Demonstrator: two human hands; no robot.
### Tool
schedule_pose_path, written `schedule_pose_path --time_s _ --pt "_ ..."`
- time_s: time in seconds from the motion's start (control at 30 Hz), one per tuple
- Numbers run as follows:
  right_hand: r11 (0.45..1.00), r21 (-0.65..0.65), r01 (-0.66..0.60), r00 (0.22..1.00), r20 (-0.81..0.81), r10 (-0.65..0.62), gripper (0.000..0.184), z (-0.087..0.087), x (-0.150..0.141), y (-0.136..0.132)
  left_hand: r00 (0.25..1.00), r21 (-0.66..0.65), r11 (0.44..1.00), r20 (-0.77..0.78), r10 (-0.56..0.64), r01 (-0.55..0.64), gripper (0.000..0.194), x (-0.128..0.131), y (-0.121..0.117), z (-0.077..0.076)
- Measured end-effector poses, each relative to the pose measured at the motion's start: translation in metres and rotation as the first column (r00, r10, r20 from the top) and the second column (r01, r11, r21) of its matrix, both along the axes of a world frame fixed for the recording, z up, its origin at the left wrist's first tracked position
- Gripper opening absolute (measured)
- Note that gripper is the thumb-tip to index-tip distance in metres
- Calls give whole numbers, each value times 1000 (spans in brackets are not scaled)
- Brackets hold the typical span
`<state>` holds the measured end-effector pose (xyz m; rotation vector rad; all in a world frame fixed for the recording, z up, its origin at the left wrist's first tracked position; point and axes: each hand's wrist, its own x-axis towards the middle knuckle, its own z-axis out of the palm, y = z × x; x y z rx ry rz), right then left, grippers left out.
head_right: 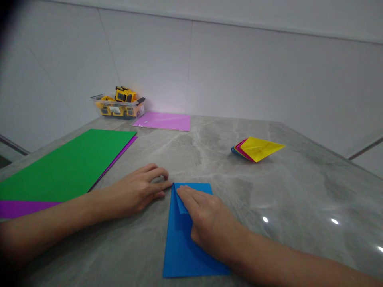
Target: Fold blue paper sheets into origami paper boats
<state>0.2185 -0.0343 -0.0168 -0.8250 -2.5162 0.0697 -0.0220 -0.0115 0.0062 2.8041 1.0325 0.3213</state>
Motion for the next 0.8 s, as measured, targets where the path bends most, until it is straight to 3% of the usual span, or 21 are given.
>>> schedule_pose_path --time_s 0.1,0.17,0.2,0.27,0.3,0.33,0.4,0.47,0.6,0.8 --pt "997 6 80 994 -74 -79 62 3 0 5 952 -160 978 255 171 -133 31 10 -7 -1" --pt "992 41 118 984 -137 -111 59 7 -1 7 796 -442 881 465 387 -170 34 20 -13 -2" --pt "990 72 120 981 -163 -107 59 9 -1 7 705 -628 776 524 478 -59 35 26 -16 -3" --pt "985 144 99 980 -184 -72 61 11 -3 4 614 -862 465 480 626 200 37 35 -20 -6" --pt "981 179 80 983 -180 -48 63 11 -4 2 575 -883 373 468 671 284 36 38 -21 -7" --pt "975 213 59 985 -170 -22 65 10 -6 -2 528 -882 330 466 710 336 34 40 -22 -9" --pt "965 261 21 991 -134 15 69 9 -9 -8 457 -874 290 457 763 390 33 42 -21 -12" --pt "960 281 0 996 -89 27 67 8 -11 -14 420 -868 285 455 785 406 35 41 -20 -15" --pt "959 282 -41 999 15 39 58 6 -13 -16 396 -866 287 453 799 410 38 39 -17 -20" --pt "918 383 -102 993 99 69 46 3 -16 -13 398 -859 266 450 799 437 34 38 -16 -19"
